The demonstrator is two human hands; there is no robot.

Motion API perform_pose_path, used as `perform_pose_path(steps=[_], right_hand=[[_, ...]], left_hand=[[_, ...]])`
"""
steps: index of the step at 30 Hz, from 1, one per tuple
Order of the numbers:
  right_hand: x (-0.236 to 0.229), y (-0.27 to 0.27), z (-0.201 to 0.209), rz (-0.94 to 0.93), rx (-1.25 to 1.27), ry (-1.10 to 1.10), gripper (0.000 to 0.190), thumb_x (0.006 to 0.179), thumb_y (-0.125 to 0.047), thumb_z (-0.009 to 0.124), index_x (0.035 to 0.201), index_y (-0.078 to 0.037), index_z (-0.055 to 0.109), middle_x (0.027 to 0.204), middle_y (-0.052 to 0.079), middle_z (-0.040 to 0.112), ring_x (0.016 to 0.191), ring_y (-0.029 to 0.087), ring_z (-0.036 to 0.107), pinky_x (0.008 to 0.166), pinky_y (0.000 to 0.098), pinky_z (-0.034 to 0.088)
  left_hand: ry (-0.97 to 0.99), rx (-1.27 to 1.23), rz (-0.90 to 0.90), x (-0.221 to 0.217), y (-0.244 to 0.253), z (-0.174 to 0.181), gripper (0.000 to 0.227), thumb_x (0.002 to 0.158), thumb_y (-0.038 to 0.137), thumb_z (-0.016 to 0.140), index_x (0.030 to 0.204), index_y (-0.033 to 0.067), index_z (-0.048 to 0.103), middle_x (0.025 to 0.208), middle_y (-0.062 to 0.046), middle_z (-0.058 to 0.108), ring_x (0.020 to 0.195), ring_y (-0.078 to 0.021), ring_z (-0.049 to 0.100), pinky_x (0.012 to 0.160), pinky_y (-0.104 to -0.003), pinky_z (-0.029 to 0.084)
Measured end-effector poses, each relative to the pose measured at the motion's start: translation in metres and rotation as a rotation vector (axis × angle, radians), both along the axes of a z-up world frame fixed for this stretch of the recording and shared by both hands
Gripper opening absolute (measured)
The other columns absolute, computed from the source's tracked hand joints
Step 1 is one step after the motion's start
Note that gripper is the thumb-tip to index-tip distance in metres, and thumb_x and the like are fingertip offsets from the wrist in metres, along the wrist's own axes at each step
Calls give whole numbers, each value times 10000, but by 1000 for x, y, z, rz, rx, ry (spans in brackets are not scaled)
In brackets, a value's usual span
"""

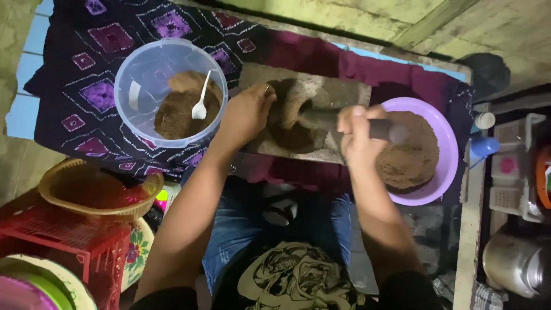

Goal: Grinding brown ingredients into a fine powder using a traditional stone mortar and pestle.

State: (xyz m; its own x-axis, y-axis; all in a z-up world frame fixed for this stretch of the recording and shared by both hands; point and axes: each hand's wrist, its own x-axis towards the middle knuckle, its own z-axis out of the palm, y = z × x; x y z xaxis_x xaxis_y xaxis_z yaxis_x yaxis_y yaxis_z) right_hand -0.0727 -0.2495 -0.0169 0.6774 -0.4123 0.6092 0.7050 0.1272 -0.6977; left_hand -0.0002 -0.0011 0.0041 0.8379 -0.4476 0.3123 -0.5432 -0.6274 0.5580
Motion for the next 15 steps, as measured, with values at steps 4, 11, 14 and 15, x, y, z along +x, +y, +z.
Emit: perform_pose_path(steps=[4, 11, 14, 15], right_hand=[[-14, -3, -3, 83, 11, 149, 229, 1071, -53, 593, 912, -180, 487, 547, -44, 431, 488, 140, 448, 601, 277, 442], [-37, -15, -8, 75, -20, 50, 227, 1044, -37, 545, 949, -219, 448, 508, -22, 390, 464, 166, 462, 698, 346, 498], [-25, 8, 0, 97, -19, 75, 258, 1048, 31, 558, 929, -182, 473, 518, -15, 396, 474, 173, 470, 664, 325, 494], [-17, 19, 13, 144, -19, 87, 263, 1073, 28, 524, 891, -150, 459, 519, 11, 392, 480, 211, 481, 631, 319, 472]], left_hand=[[-15, 60, 46, 7, 0, -9, 200, 1057, 304, 543, 985, 149, 646, 805, -137, 666, 808, -404, 710, 685, -520, 549], [15, 23, -23, 3, 0, -3, 191, 1079, 262, 529, 1031, 119, 647, 842, -143, 678, 800, -415, 706, 664, -509, 547], [24, 26, -14, 2, -1, -6, 211, 1085, 296, 520, 1046, 131, 645, 849, -143, 683, 813, -414, 713, 680, -514, 552], [19, 27, -1, 4, -1, -6, 232, 1092, 308, 509, 1043, 127, 645, 848, -150, 682, 814, -420, 713, 680, -521, 550]])
